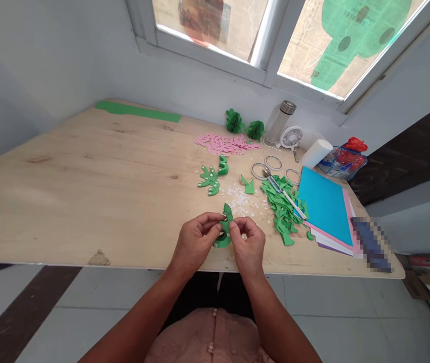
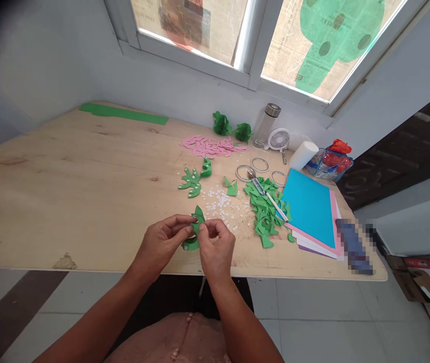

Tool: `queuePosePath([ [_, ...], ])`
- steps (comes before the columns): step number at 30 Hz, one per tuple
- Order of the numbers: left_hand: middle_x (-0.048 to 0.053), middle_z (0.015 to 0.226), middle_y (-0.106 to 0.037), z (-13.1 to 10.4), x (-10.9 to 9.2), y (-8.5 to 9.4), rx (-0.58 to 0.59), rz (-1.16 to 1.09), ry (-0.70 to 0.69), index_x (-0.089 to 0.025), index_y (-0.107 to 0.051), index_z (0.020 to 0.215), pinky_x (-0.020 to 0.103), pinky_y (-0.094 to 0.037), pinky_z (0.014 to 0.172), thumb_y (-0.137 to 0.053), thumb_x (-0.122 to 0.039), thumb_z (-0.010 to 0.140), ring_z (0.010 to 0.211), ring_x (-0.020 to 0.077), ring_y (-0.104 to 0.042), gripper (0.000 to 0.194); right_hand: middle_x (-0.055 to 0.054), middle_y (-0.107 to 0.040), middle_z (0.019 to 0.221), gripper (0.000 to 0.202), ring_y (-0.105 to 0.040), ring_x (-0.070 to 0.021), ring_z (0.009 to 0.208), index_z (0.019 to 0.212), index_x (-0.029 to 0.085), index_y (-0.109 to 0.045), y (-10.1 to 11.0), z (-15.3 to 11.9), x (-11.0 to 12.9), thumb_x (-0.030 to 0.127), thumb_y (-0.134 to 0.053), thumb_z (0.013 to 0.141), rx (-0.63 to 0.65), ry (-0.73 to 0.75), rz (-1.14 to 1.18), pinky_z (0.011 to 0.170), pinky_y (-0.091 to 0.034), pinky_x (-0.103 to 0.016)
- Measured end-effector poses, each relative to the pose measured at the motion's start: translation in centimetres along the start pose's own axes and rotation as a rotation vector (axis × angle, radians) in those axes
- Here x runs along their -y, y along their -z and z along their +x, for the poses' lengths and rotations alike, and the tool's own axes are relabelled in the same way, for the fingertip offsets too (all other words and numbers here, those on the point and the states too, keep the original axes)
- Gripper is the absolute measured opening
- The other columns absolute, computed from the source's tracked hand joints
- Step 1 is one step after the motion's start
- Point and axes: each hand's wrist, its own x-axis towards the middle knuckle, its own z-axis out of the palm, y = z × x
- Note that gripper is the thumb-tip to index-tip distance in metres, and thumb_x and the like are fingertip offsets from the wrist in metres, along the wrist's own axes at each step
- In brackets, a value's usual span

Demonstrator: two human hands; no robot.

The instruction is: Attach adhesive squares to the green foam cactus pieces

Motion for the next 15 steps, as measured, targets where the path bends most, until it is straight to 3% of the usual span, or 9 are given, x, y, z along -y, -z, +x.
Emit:
queuePosePath([
  [9, -0.001, 0.064, -0.067, -0.18, 0.23, 0.04, 0.048, -0.006, -0.044, -0.017, -0.061, 0.095, 0.023, -0.049, 0.058, -0.062, -0.025, 0.073, 0.063, 0.0153, -0.065, 0.024, 0.002, -0.059, 0.059, 0.013, -0.050, -0.0118, 0.055, 0.068, 0.017, -0.059, -0.04, -0.19, 0.18, 0.026, -0.056, 0.078, -0.003, 0.001, -0.016, 0.056, -0.041, -0.024],
  [15, 0.002, 0.068, -0.070, -0.23, 0.04, -0.03, 0.020, 0.014, -0.027, -0.015, -0.060, 0.096, 0.024, -0.049, 0.059, -0.062, -0.026, 0.073, 0.064, 0.0164, -0.066, 0.026, 0.002, -0.059, 0.060, 0.014, -0.051, -0.0121, 0.057, 0.068, 0.018, -0.058, 0.00, -0.29, 0.30, 0.026, -0.054, 0.078, 0.003, 0.022, -0.035, 0.057, -0.042, -0.024],
])
